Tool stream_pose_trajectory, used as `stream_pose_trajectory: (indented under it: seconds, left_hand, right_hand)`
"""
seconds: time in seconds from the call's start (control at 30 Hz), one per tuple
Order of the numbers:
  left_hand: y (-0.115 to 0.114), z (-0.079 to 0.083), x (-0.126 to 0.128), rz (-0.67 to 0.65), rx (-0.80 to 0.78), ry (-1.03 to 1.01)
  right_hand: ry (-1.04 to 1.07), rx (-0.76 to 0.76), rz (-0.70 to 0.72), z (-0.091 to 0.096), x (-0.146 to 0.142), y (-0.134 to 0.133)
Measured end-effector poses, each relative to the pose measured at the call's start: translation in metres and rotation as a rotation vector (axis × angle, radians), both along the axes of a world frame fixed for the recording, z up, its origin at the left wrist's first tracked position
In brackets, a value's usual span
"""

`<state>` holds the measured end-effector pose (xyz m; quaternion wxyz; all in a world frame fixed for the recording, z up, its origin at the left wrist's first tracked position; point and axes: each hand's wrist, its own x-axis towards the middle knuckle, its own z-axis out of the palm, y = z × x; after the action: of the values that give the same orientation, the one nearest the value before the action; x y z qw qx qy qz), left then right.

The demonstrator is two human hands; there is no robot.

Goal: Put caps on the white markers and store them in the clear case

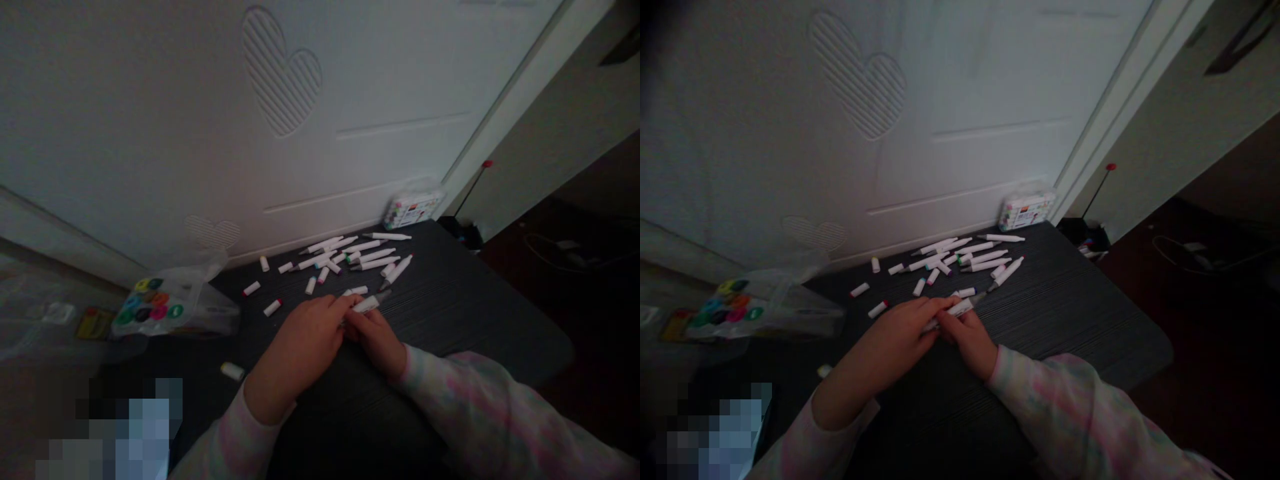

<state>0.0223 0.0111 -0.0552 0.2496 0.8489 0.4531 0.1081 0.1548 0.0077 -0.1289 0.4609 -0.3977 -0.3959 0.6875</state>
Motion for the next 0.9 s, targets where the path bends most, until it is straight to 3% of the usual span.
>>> stream_pose_trajectory:
  seconds: [0.27, 0.43, 0.53, 0.9]
  left_hand:
    - [0.013, 0.000, -0.015, 0.105, 0.007, 0.049]
    - [0.020, 0.005, -0.032, 0.236, 0.071, 0.160]
    - [0.024, 0.002, -0.036, 0.296, 0.056, 0.240]
    - [0.032, -0.017, -0.027, 0.255, -0.041, 0.379]
  right_hand:
    - [-0.071, 0.131, 0.043, 0.004, 0.000, 0.006]
    - [-0.293, 0.262, 0.144, 0.004, 0.004, 0.007]
    - [-0.417, 0.342, 0.120, 0.006, 0.005, 0.006]
    - [-0.470, 0.344, 0.076, 0.008, 0.003, 0.004]
